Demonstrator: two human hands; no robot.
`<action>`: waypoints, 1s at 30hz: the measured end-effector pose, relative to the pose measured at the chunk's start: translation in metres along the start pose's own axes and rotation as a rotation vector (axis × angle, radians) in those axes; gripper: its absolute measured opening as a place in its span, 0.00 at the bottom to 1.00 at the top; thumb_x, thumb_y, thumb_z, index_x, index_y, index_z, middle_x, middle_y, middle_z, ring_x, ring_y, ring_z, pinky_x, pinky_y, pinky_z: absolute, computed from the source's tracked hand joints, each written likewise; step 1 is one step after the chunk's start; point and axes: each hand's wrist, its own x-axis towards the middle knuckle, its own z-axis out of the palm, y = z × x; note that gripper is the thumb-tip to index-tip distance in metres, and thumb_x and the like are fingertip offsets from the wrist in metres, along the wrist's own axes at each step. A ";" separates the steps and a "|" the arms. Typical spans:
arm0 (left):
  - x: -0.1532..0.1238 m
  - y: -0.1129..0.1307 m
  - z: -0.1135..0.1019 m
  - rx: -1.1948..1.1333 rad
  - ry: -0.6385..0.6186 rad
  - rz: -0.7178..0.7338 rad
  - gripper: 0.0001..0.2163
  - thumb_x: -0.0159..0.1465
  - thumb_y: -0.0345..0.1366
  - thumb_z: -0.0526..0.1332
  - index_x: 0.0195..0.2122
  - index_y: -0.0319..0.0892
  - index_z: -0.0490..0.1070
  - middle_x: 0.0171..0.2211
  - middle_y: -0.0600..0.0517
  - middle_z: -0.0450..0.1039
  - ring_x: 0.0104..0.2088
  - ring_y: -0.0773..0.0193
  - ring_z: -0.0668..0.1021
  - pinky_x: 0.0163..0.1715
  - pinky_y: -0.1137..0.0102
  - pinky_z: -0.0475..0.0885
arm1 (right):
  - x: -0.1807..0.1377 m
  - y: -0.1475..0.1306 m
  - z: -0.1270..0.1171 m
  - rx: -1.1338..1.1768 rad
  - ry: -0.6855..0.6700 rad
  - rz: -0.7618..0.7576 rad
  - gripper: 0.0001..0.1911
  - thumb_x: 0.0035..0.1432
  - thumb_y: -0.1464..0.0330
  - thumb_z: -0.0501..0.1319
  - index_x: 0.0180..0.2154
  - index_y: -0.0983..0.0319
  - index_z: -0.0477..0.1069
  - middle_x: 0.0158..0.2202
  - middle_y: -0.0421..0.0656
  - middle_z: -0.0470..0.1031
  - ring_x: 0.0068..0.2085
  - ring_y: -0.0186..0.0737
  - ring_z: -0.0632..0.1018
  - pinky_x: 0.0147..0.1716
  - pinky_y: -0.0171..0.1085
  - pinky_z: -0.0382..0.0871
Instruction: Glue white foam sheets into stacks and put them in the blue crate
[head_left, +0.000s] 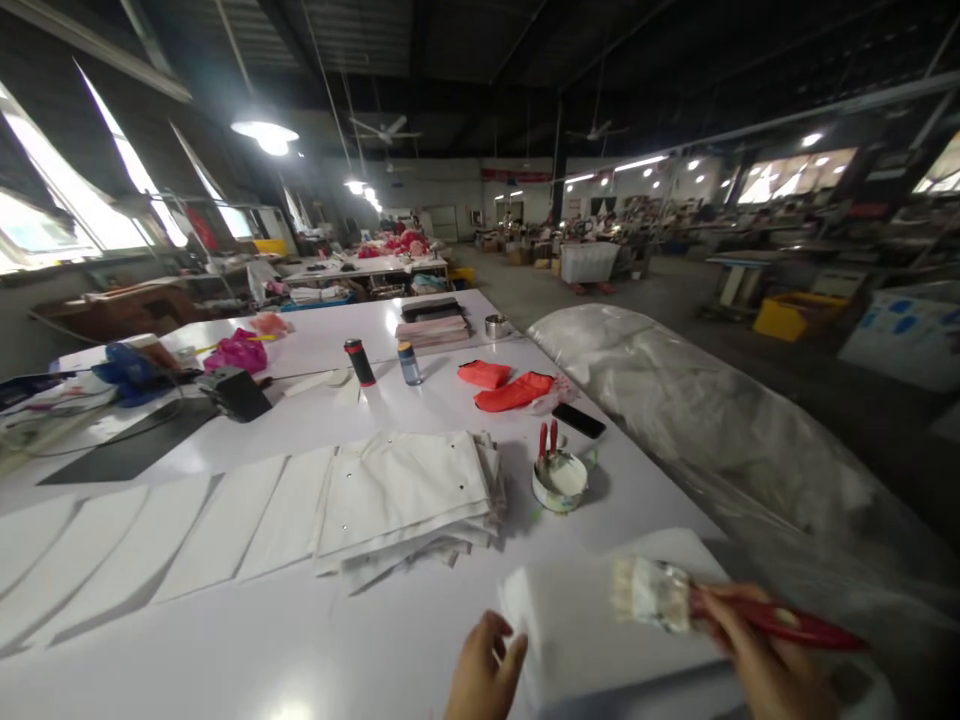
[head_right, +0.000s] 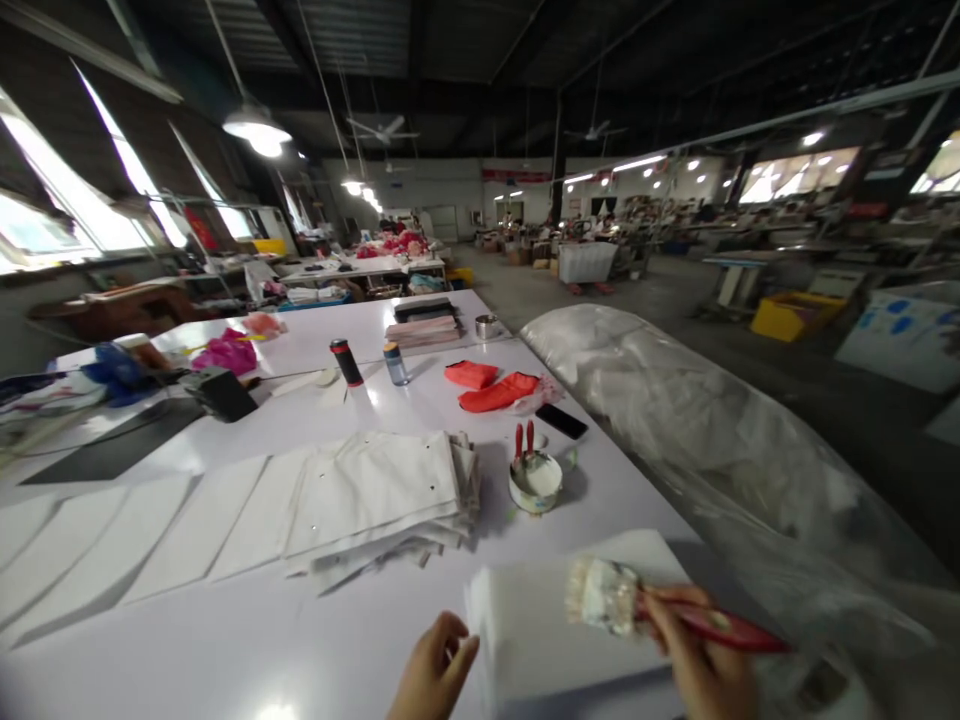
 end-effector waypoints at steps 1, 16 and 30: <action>0.004 0.012 0.012 0.042 0.022 -0.006 0.10 0.54 0.45 0.62 0.30 0.46 0.66 0.26 0.50 0.71 0.31 0.57 0.74 0.35 0.65 0.67 | -0.001 -0.002 0.014 0.050 -0.097 0.012 0.17 0.55 0.52 0.61 0.33 0.60 0.69 0.24 0.39 0.71 0.24 0.40 0.73 0.20 0.35 0.68; 0.013 0.017 0.072 -0.031 0.119 -0.326 0.06 0.52 0.28 0.60 0.24 0.42 0.63 0.19 0.56 0.65 0.16 0.64 0.72 0.12 0.71 0.66 | 0.076 0.061 -0.030 -0.247 -0.258 -0.204 0.16 0.50 0.52 0.59 0.25 0.57 0.69 0.21 0.43 0.72 0.25 0.47 0.75 0.25 0.41 0.65; 0.012 0.022 0.061 -0.436 -0.005 -0.510 0.06 0.51 0.32 0.64 0.24 0.40 0.67 0.17 0.58 0.64 0.16 0.71 0.68 0.18 0.74 0.65 | -0.050 -0.020 0.047 0.134 -0.491 -0.228 0.10 0.63 0.64 0.54 0.29 0.58 0.65 0.26 0.40 0.68 0.27 0.39 0.73 0.28 0.36 0.68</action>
